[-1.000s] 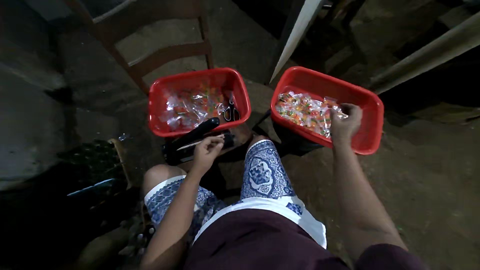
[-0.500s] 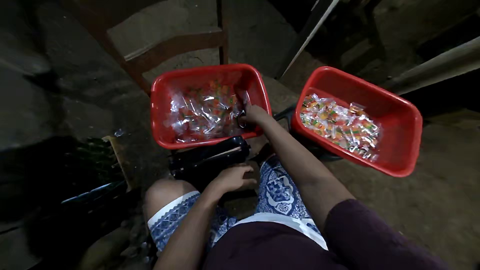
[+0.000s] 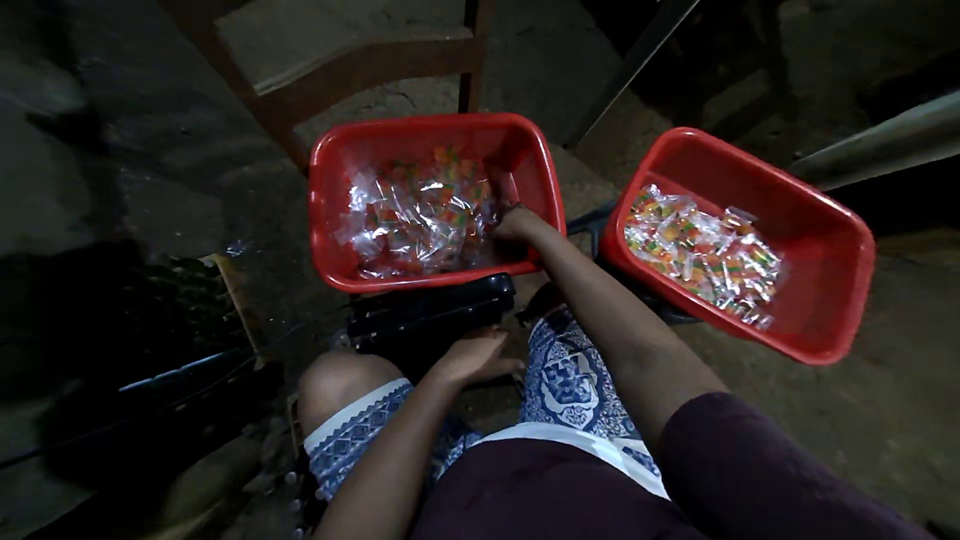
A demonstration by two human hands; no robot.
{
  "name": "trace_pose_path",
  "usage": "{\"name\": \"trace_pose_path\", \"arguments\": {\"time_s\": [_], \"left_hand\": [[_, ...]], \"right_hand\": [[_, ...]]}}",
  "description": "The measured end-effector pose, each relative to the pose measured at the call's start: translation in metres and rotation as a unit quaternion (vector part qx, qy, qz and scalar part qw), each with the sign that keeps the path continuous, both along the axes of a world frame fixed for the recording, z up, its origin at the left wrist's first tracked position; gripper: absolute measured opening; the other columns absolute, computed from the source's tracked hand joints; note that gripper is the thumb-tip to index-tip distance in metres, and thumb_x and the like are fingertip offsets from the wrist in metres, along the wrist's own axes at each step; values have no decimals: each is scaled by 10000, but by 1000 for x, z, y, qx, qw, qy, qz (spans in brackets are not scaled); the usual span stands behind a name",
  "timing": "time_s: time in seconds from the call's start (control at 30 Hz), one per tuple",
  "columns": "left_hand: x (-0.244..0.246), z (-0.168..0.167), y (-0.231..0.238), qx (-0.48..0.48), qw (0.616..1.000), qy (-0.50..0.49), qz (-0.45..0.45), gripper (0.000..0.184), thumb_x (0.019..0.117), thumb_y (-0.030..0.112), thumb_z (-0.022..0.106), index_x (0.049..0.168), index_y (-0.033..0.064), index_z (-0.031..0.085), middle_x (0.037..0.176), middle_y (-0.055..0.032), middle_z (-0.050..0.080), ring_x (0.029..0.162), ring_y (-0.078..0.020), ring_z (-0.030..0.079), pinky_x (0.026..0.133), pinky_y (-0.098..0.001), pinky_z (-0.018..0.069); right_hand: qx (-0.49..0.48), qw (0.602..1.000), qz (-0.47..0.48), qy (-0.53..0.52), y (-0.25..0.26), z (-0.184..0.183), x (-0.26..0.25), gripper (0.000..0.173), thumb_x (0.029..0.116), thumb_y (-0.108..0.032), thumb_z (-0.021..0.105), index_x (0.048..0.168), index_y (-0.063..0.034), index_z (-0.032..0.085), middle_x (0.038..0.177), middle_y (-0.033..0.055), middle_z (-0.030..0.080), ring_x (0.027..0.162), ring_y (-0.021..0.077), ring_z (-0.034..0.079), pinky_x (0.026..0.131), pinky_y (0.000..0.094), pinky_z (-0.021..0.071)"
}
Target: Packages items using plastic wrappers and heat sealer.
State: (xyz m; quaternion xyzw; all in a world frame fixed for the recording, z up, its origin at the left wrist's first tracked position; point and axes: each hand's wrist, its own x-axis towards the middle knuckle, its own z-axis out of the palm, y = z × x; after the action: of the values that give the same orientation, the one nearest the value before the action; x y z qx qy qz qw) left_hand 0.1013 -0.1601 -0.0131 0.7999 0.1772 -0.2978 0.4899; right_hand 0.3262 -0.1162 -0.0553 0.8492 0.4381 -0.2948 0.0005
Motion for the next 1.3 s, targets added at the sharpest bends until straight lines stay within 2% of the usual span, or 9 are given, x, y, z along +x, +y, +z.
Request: {"name": "trace_pose_path", "arguments": {"time_s": [0.03, 0.07, 0.13, 0.3, 0.43, 0.77, 0.93, 1.1, 1.3], "left_hand": [[0, 1, 0, 1, 1000, 8, 1, 601, 1030, 443, 592, 1496, 77, 490, 1556, -173, 455, 1466, -318, 403, 1194, -537, 327], [1, 2, -1, 1, 1000, 19, 0, 614, 1033, 452, 580, 1515, 87, 472, 1578, -163, 431, 1481, -314, 383, 1198, -541, 318], [2, 2, -1, -2, 999, 36, -5, 598, 1040, 468, 560, 1530, 139, 466, 1609, -121, 400, 1499, -293, 357, 1196, -547, 319], [4, -12, -3, 0, 1000, 22, -9, 576, 1034, 457, 575, 1516, 152, 498, 1567, -121, 462, 1477, -284, 393, 1209, -519, 313], [7, -15, -3, 0, 1000, 18, -13, 549, 1033, 427, 587, 1483, 117, 530, 1544, -142, 482, 1465, -285, 410, 1211, -495, 312], [9, -18, -3, 0, 1000, 26, -8, 556, 1031, 423, 593, 1471, 89, 534, 1523, -139, 505, 1438, -269, 447, 1203, -468, 330], [10, -17, -3, 3, 1000, 10, -16, 584, 1035, 397, 599, 1476, 27, 502, 1492, -215, 511, 1414, -340, 467, 1180, -511, 354], [11, -16, -4, 1, 1000, -2, -16, 556, 1036, 368, 609, 1456, 15, 518, 1475, -221, 523, 1406, -343, 476, 1172, -512, 362], [7, -15, -3, 31, 1000, -2, -5, 568, 1028, 387, 617, 1443, 8, 529, 1466, -222, 531, 1391, -348, 491, 1163, -521, 376]], "right_hand": [[10, 1000, -12, -1, -3, 20, -5, 644, 971, -359, 642, 1466, 29, 502, 1359, 359, 561, 1224, 528, 575, 973, 707, 463], [-201, 974, -14, 105, 22, 65, 6, 645, 1085, -315, 504, 1611, -34, 257, 1612, 254, 345, 1487, 417, 356, 1190, 598, 318], [-40, 998, -15, 53, 14, 18, 22, 543, 985, -216, 644, 1424, 66, 494, 1339, 338, 578, 1275, 498, 552, 1041, 685, 421], [-75, 996, 35, 23, 25, 15, 33, 478, 982, -112, 622, 1412, 70, 518, 1372, 333, 558, 1299, 503, 530, 1022, 713, 420], [-40, 999, 15, 20, 26, 9, 30, 452, 1060, -190, 512, 1458, 25, 505, 1424, 286, 551, 1346, 458, 515, 1071, 665, 412], [18, 998, 17, 64, 21, -9, 35, 507, 980, -59, 604, 1461, 43, 480, 1460, 326, 478, 1356, 487, 482, 1072, 662, 412], [62, 993, 93, 40, 5, -10, 34, 359, 891, -40, 714, 1235, 42, 653, 1328, 318, 575, 1219, 495, 582, 982, 658, 491], [10, 983, 183, 3, -11, -12, 11, 692, 792, -105, 866, 1399, 7, 553, 1496, 313, 446, 1368, 538, 425, 1021, 713, 402], [59, 971, 232, -21, -8, -26, 10, 557, 847, -118, 798, 1353, 1, 598, 1374, 260, 591, 1302, 459, 540, 1068, 700, 367]]}}
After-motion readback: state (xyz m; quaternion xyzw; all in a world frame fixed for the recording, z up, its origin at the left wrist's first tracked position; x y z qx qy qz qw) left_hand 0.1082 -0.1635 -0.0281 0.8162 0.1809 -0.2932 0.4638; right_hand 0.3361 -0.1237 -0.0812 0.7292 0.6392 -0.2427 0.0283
